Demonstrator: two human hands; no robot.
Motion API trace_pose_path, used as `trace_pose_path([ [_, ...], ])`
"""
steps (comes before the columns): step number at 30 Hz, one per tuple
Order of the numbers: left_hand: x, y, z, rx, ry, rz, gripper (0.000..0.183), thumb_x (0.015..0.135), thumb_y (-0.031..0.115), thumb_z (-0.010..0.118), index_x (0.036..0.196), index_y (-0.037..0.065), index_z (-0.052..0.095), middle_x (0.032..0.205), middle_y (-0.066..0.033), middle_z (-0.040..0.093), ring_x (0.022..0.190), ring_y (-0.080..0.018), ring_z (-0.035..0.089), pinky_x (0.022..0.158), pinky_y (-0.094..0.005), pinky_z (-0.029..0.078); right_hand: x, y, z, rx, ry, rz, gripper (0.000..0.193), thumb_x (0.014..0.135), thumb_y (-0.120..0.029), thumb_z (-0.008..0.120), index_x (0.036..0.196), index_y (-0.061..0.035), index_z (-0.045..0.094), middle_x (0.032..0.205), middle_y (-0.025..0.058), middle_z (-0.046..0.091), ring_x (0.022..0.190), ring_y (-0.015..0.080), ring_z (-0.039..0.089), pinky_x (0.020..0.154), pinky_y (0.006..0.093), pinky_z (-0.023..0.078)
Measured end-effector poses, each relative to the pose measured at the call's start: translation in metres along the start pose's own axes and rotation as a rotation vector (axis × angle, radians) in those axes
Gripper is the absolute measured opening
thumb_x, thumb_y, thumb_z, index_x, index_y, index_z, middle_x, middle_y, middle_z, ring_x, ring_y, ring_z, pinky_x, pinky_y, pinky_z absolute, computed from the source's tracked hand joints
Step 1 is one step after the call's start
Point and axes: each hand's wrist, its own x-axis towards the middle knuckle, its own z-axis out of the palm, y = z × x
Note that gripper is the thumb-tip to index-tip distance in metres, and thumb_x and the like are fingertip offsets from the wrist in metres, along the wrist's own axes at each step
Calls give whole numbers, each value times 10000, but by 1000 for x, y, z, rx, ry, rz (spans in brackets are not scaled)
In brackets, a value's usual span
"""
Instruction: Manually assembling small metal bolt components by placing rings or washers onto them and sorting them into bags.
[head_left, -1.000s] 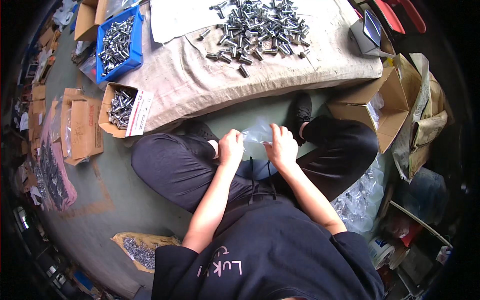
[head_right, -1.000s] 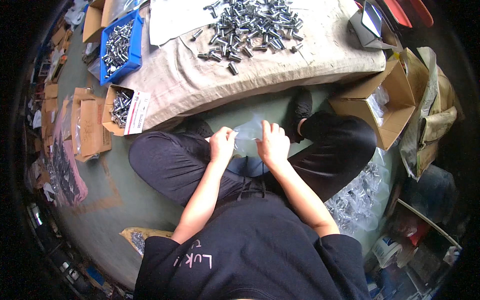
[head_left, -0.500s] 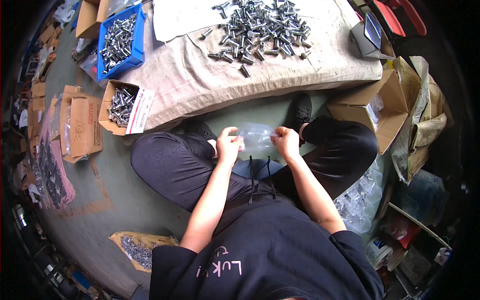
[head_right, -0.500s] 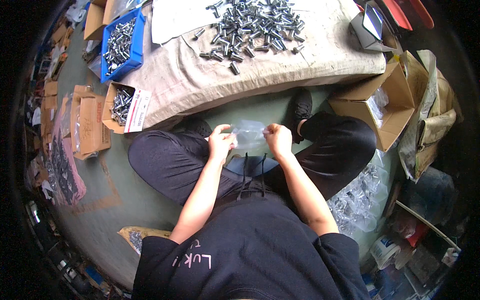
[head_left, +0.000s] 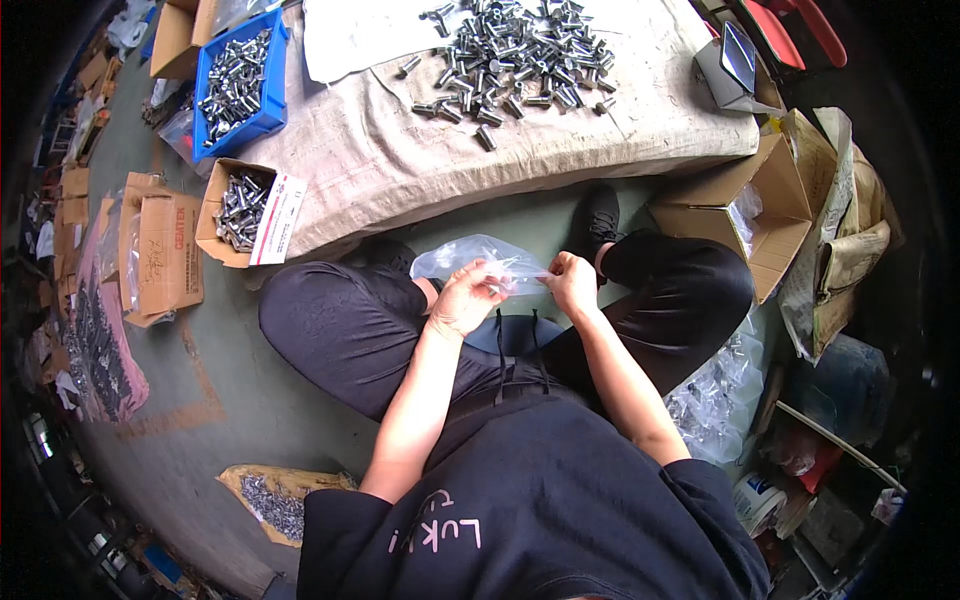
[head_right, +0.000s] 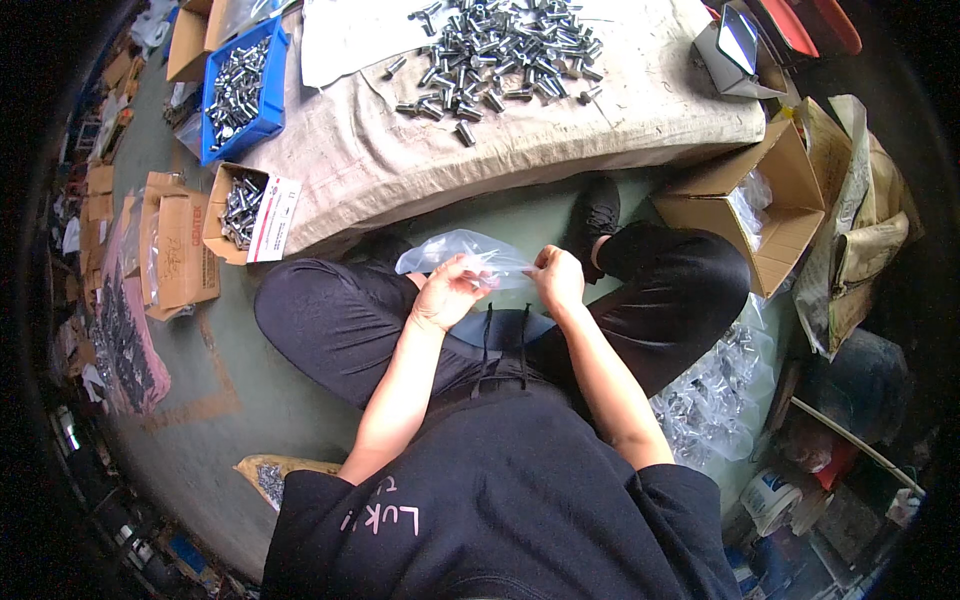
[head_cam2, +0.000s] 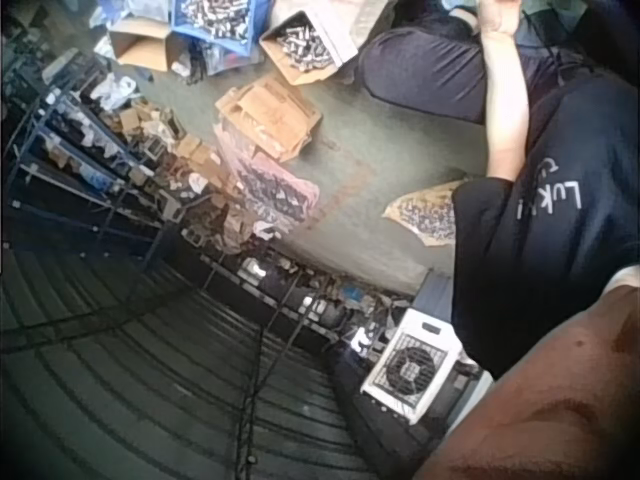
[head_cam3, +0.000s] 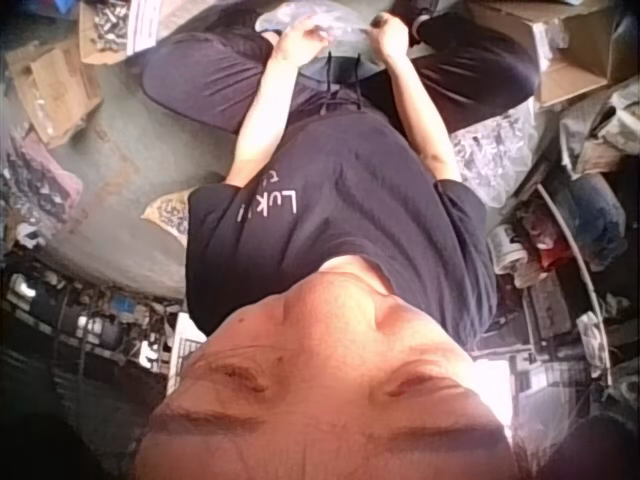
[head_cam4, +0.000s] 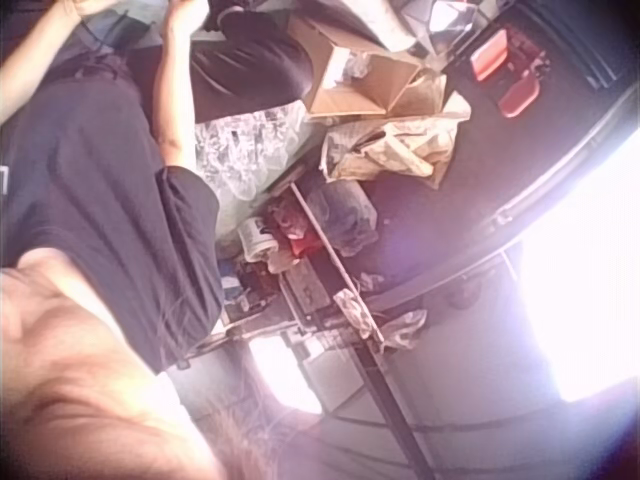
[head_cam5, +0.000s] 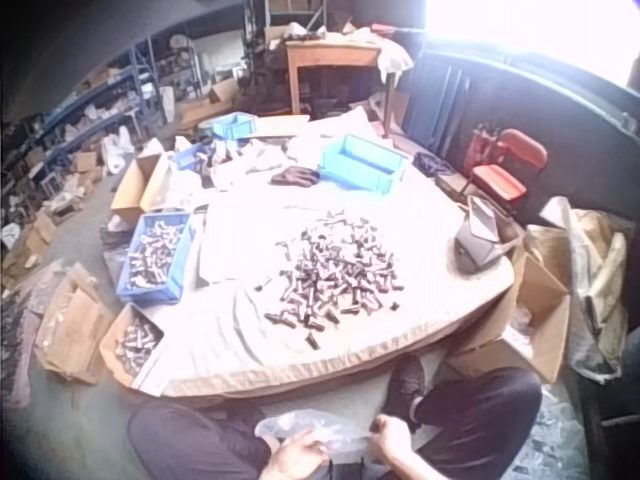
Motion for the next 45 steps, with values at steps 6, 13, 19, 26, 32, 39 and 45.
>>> trace_pose_path([
  [6, 3, 3, 2, -220, 250, -1, 128, 782, 188, 494, 718, 94, 550, 596, -32, 544, 572, -148, 521, 666, -364, 477, -2, -7, -9, 897, -417, 482, 159, 722, -152, 701, 702, -42, 588, 645, 29, 591, 529, 122, 543, 504, 253, 463],
  [13, 10, -4, 1, 545, 772, 92, 187, 796, 250, 535, 812, 67, 570, 652, 3, 549, 516, -111, 530, 410, -264, 434, -1, -6, 5, 1676, -668, 640, 139, 781, -195, 597, 748, -62, 574, 632, 33, 574, 592, 181, 555, 573, 290, 474],
  [19, 24, -10, -23, 796, 851, 232, 228, 827, 236, 526, 840, 26, 616, 605, -15, 536, 412, -83, 470, 327, -214, 365, -3, -7, 37, 1454, -423, 725, 225, 795, -309, 583, 737, -93, 555, 630, 16, 518, 519, 158, 480, 478, 309, 400],
  [26, 12, 0, -10, 905, 401, 131, 313, 870, 320, 513, 904, 25, 610, 684, -2, 555, 510, -51, 471, 413, -204, 379, 0, -2, 30, 1394, -307, 494, 272, 809, -347, 584, 760, -81, 560, 670, 16, 526, 541, 147, 492, 508, 306, 416],
  [32, 17, 3, -8, 189, 358, 26, 217, 844, 199, 515, 682, 64, 566, 572, 16, 481, 488, -81, 448, 515, -248, 419, 5, -8, 25, 1609, -235, 811, 280, 802, -353, 592, 756, -79, 558, 688, 38, 549, 598, 172, 518, 569, 331, 431],
  [39, 12, 12, 7, 598, 599, 185, 108, 789, 202, 601, 778, 96, 582, 591, 4, 517, 559, -137, 502, 560, -297, 420, 10, 6, 29, 1406, -250, 418, 300, 831, -331, 566, 663, -86, 523, 571, -3, 482, 477, 104, 438, 454, 250, 346],
  [45, -5, -3, 42, 1681, 333, 1089, 160, 725, 56, 622, 878, 22, 587, 905, -114, 571, 869, -276, 551, 771, -352, 450, 6, -4, 39, 1232, -94, 297, 318, 864, -326, 520, 651, -90, 511, 527, -24, 431, 438, 70, 378, 412, 222, 278],
])
